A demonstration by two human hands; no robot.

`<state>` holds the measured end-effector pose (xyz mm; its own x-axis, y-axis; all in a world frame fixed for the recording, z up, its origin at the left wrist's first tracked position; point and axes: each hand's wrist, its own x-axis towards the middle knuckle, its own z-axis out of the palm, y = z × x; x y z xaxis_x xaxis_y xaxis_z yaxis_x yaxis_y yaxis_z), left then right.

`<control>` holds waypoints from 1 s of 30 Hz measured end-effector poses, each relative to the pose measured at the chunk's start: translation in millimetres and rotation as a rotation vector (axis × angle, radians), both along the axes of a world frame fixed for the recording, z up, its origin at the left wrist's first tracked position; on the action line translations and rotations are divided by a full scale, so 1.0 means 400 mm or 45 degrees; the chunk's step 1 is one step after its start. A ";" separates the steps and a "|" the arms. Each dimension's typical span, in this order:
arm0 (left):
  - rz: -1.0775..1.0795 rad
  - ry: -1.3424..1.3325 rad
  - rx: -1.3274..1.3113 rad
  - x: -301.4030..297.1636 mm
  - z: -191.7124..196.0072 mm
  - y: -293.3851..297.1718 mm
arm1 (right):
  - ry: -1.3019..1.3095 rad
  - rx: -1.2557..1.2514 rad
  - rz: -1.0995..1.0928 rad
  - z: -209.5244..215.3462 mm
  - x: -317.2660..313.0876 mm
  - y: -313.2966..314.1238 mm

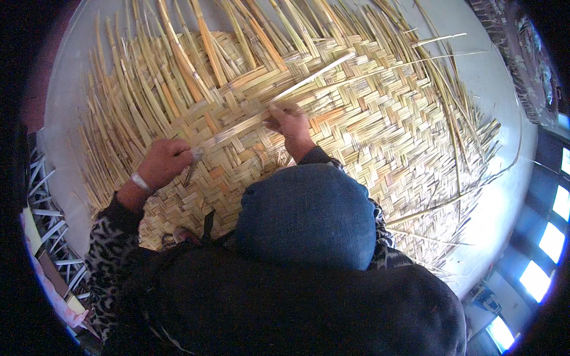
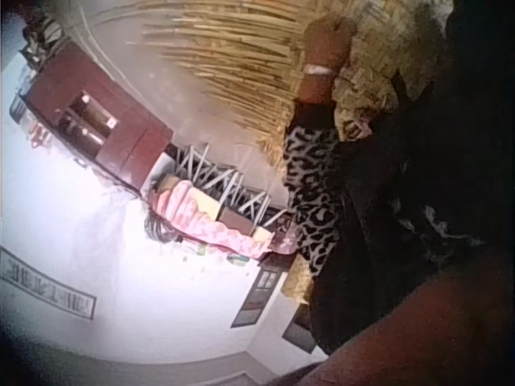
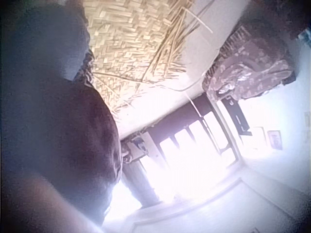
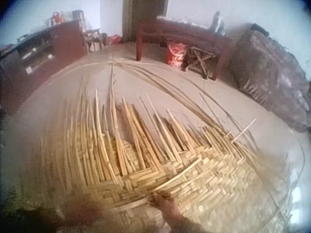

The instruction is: The person weaves a large flat basket using dried palm leaves. They interlace the leaves by hand, adjusting and tightening the weave across the surface.

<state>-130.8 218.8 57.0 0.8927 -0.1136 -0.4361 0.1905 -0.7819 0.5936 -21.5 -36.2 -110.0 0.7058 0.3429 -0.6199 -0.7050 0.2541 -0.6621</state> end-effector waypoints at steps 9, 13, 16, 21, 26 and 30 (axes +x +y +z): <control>0.348 0.355 0.098 -0.129 0.201 0.143 | -0.111 0.033 -0.014 0.007 0.068 -0.042; 0.411 0.324 0.085 -0.183 0.215 0.202 | -0.133 0.001 -0.052 0.021 0.105 -0.060; 0.399 0.280 0.104 -0.214 0.214 0.243 | -0.208 -0.149 -0.072 0.030 0.131 -0.069; 0.442 0.348 0.032 -0.260 0.210 0.316 | -0.319 -0.266 -0.040 0.039 0.177 -0.103; 0.676 0.357 0.074 -0.336 0.194 0.430 | -0.381 -0.343 -0.049 0.061 0.255 -0.172; 0.697 0.290 0.141 -0.422 0.151 0.538 | -0.427 -0.402 -0.069 0.088 0.314 -0.209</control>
<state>-299.8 434.2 117.4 0.6914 0.3934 -0.6060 0.6957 -0.5889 0.4114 104.0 -119.7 -74.8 0.8970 0.1314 -0.4221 -0.4296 0.0340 -0.9024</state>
